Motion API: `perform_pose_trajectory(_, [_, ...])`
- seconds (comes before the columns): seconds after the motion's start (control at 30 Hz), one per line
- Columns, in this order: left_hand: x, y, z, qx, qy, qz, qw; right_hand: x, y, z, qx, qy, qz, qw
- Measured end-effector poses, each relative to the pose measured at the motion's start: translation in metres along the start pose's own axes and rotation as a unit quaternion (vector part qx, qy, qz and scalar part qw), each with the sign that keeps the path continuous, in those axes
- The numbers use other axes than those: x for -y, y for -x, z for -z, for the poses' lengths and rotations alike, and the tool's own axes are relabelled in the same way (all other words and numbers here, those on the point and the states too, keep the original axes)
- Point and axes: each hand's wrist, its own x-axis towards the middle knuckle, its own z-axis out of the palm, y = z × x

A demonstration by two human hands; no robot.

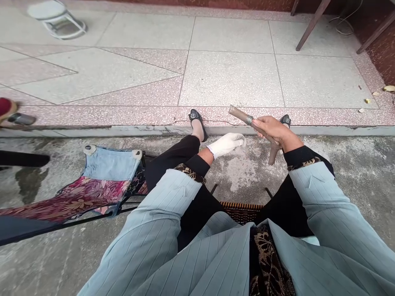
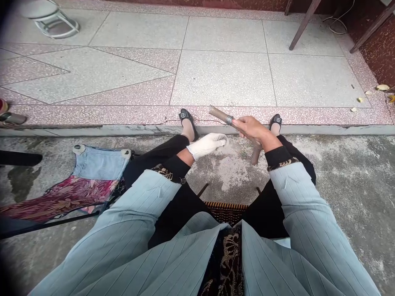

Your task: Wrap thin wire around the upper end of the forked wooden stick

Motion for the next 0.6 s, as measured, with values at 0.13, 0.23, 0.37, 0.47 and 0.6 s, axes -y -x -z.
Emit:
perform_pose_trajectory(0.13, [0.005, -0.008, 0.009, -0.073, -0.163, -0.018, 0.984, -0.005, 0.011, 0.004, 0.109, -0.03, 0.068, 0.991])
perform_pose_trajectory(0.23, [0.004, -0.011, 0.014, -0.097, -0.259, -0.012, 0.961, -0.012, 0.012, 0.008, 0.245, -0.003, 0.107, 0.964])
perform_pose_trajectory(0.37, [0.0, -0.006, 0.012, -0.092, -0.357, -0.004, 0.929, -0.021, 0.003, 0.008, 0.407, 0.11, 0.087, 0.902])
perform_pose_trajectory(0.47, [-0.005, 0.0, 0.007, -0.077, -0.409, 0.003, 0.909, -0.022, -0.004, 0.005, 0.405, 0.264, 0.015, 0.875])
perform_pose_trajectory(0.6, [-0.009, 0.003, -0.003, -0.043, -0.138, 0.006, 0.99, -0.014, -0.011, 0.004, 0.142, 0.444, -0.04, 0.884])
